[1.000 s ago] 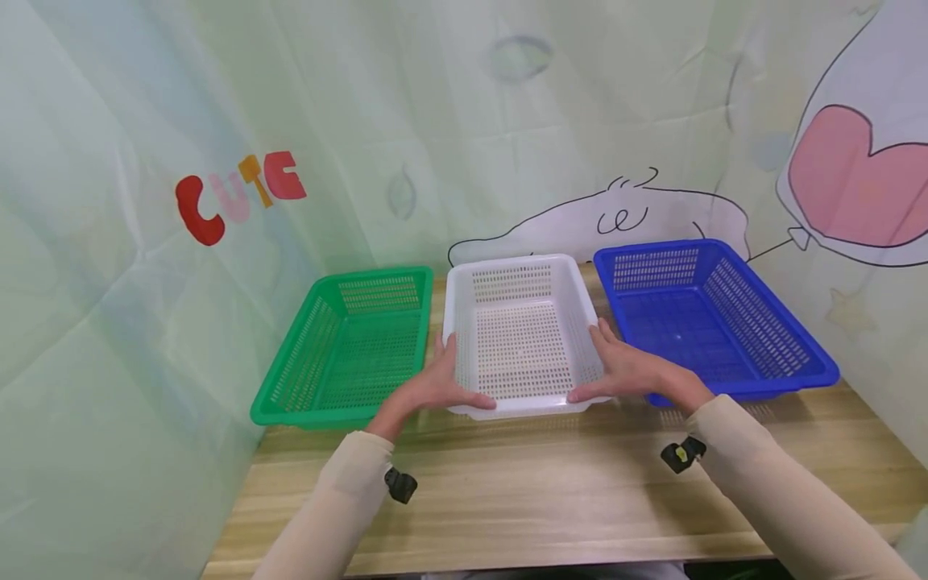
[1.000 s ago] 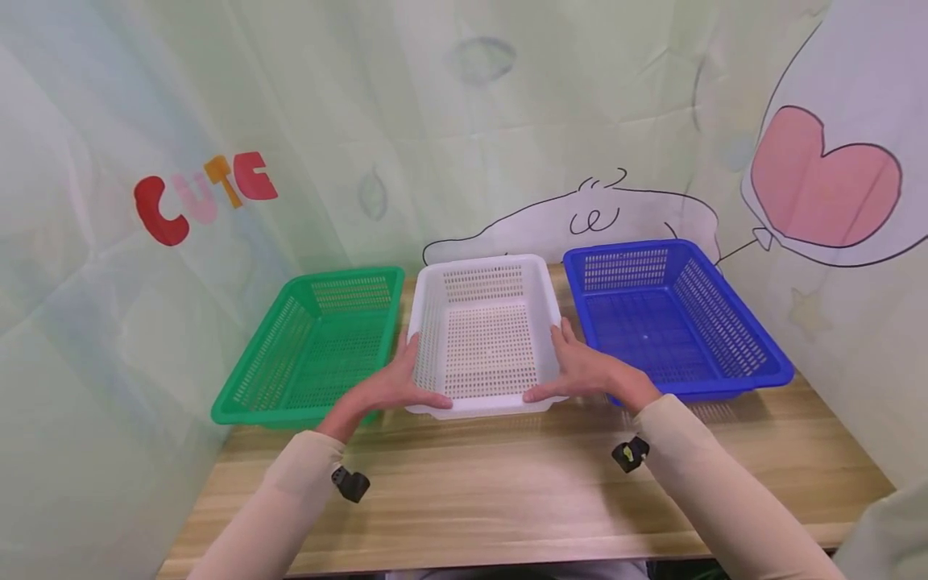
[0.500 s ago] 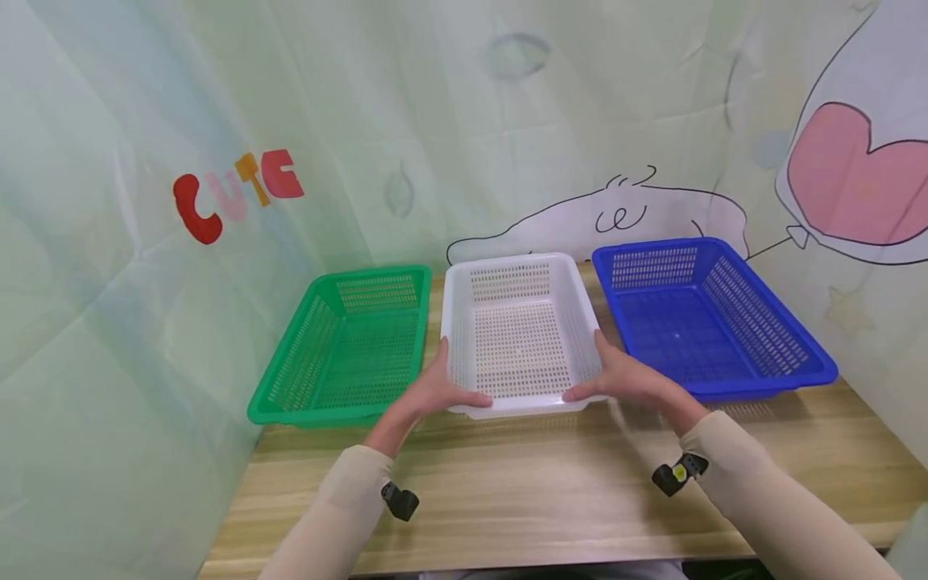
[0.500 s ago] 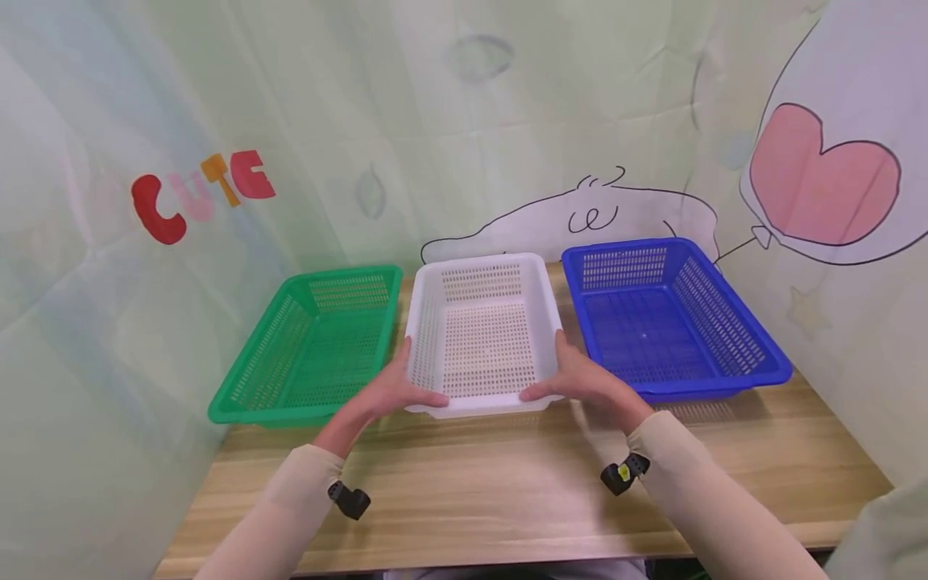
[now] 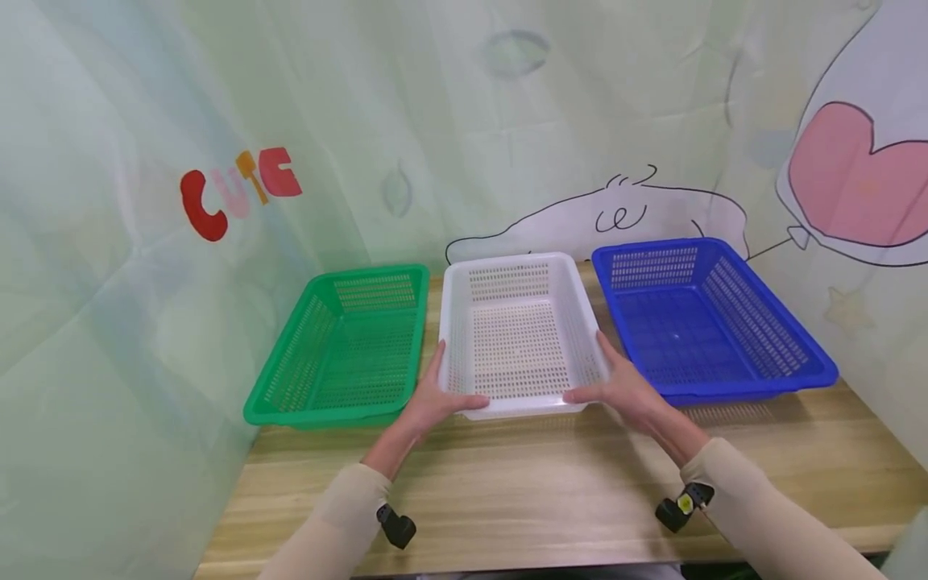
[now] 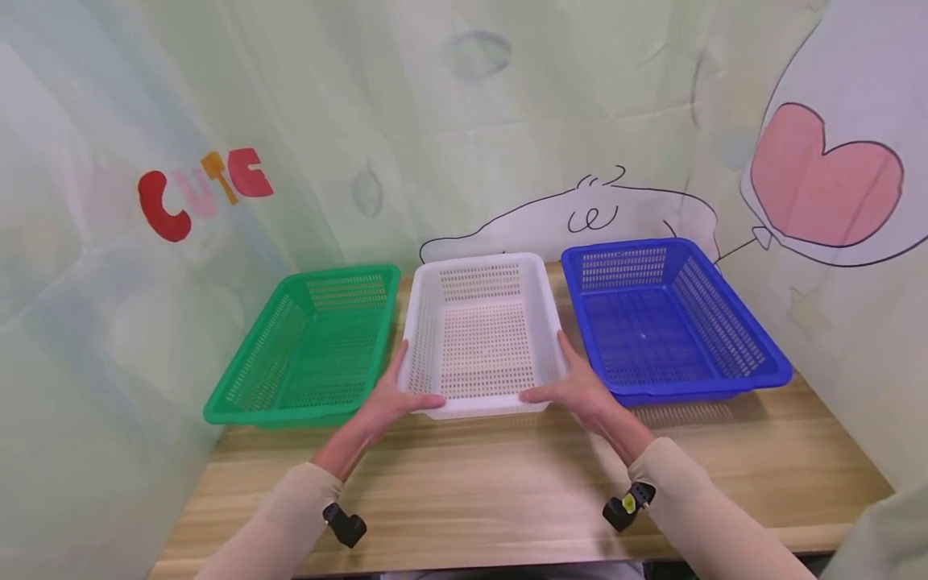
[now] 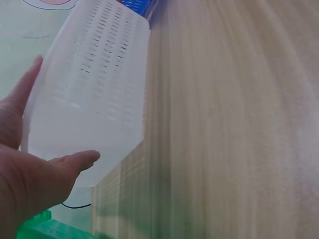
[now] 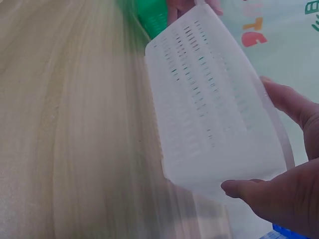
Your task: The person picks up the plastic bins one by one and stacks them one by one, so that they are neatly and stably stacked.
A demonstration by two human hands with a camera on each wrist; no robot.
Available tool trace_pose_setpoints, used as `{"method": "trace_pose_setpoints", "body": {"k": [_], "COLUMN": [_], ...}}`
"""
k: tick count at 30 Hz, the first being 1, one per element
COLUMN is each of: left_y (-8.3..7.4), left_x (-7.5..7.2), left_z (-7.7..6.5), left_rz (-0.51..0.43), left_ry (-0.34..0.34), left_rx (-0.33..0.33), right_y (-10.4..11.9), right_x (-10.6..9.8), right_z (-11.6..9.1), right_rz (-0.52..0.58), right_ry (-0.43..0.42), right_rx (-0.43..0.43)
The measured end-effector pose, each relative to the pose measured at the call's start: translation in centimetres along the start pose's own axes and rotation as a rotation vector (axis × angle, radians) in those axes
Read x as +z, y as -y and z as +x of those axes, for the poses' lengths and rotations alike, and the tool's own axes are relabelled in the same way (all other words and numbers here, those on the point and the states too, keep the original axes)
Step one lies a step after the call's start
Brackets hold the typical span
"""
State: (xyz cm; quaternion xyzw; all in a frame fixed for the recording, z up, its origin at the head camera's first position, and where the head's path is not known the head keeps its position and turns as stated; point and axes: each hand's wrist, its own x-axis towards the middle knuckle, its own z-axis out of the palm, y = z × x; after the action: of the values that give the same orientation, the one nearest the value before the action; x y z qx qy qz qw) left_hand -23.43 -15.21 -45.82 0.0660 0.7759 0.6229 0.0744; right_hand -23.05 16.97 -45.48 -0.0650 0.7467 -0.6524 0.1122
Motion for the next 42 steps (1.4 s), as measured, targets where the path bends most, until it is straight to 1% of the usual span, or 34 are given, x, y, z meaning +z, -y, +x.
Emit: {"method": "trace_pose_setpoints", "body": {"k": [2, 5, 9, 13, 17, 19, 22, 26, 30, 34, 38, 42], "left_y": [0.3, 0.5, 0.3, 0.3, 0.5, 0.3, -0.5, -2.0, -3.3, -4.2, -5.2, -6.4], "left_x": [0.1, 0.3, 0.4, 0.4, 0.5, 0.6, 0.4, -0.2, -0.8, -1.4, -1.9, -2.7], "left_z": [0.0, 0.1, -0.1, -0.3, -0.5, -0.6, -0.6, -0.2, 0.3, 0.6, 0.5, 0.0], "left_rz": [-0.028, -0.038, -0.045, -0.058, -0.062, -0.061, -0.054, -0.037, -0.046, -0.055, -0.019, -0.004], "left_ry": [-0.014, -0.030, -0.031, -0.016, -0.017, -0.022, -0.027, -0.015, 0.010, 0.036, 0.030, 0.015], "left_rx": [-0.013, -0.022, -0.026, -0.020, -0.032, -0.041, -0.039, -0.022, -0.005, 0.013, -0.012, -0.014], "right_y": [0.0, -0.1, -0.1, -0.2, -0.2, 0.1, 1.0, 2.4, 3.5, 4.3, 5.2, 6.6], "right_x": [0.0, -0.1, 0.0, 0.0, 0.1, 0.1, -0.1, -0.3, -0.2, 0.0, 0.1, 0.3], "right_z": [-0.1, -0.2, -0.2, -0.3, -0.4, -0.5, -0.6, -0.4, -0.5, -0.8, -1.2, -1.4], "right_rz": [0.006, 0.008, 0.009, 0.021, 0.023, 0.014, 0.001, -0.036, -0.070, -0.100, -0.116, -0.175], "right_ry": [-0.008, -0.021, -0.023, -0.018, -0.020, -0.019, -0.016, -0.031, -0.055, -0.066, -0.065, -0.087], "right_rx": [0.015, 0.027, 0.032, 0.042, 0.048, 0.050, 0.038, 0.001, -0.019, -0.019, -0.038, -0.072]}}
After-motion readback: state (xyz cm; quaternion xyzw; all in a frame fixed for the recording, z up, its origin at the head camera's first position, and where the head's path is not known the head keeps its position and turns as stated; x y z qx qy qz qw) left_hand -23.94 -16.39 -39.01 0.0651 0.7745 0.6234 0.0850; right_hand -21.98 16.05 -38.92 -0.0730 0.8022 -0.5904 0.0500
